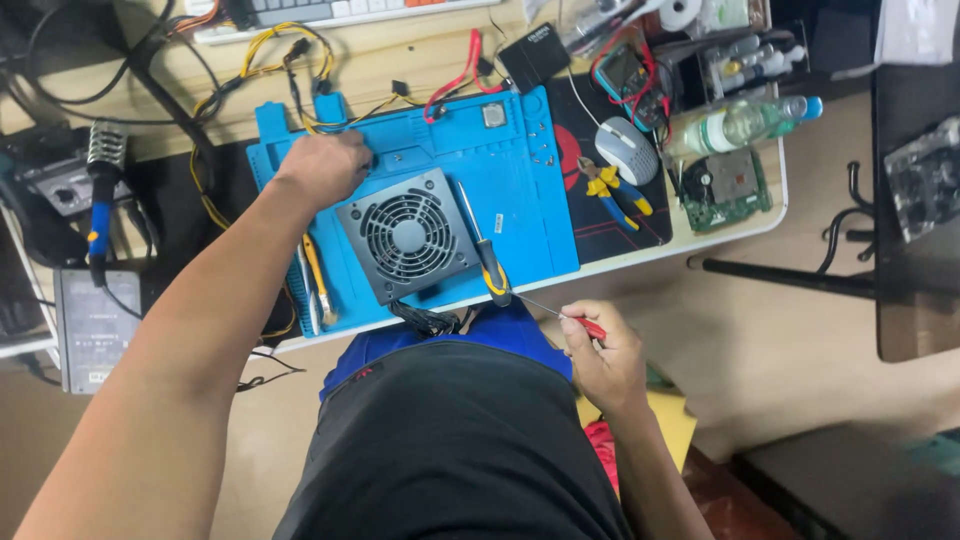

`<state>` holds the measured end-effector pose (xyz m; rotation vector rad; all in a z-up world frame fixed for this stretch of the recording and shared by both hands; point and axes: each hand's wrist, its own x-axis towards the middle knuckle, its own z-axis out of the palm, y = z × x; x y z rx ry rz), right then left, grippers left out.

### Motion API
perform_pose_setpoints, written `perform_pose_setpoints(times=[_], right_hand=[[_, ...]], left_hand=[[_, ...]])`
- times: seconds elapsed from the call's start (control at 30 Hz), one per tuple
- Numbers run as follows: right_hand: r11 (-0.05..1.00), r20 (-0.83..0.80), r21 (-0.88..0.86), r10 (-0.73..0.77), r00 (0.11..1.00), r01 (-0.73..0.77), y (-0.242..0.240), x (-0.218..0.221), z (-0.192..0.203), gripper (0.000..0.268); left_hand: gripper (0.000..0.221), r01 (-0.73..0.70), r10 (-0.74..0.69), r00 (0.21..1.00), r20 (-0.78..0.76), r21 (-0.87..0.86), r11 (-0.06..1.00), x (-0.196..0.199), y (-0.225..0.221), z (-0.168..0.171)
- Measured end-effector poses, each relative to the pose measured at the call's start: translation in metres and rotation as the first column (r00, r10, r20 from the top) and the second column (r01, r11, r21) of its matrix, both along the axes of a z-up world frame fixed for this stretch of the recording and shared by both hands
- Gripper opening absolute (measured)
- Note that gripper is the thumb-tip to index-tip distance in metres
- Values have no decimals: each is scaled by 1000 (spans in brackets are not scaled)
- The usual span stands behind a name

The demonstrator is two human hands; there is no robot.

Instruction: Securing the metal casing of a computer power supply unit with screws and then wiping it down with a red cloth.

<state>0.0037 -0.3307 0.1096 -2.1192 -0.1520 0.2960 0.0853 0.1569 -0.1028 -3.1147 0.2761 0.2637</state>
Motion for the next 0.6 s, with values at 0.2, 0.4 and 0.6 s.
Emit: perform_pose_setpoints(times=[0.2, 0.4, 0.6], right_hand=[[998, 34, 30, -59, 998, 58, -3, 0, 3, 13], [999, 108, 44, -31, 994, 26, 0, 0, 7, 11], [997, 171, 74, 13, 985, -26, 1, 9, 5, 10]], left_hand=[[9, 96, -92, 995, -47, 95, 991, 1, 8, -12], [17, 145, -136, 988, -72, 140, 980, 5, 6, -8], [19, 136, -114, 985, -133, 170, 976, 10, -2, -12]])
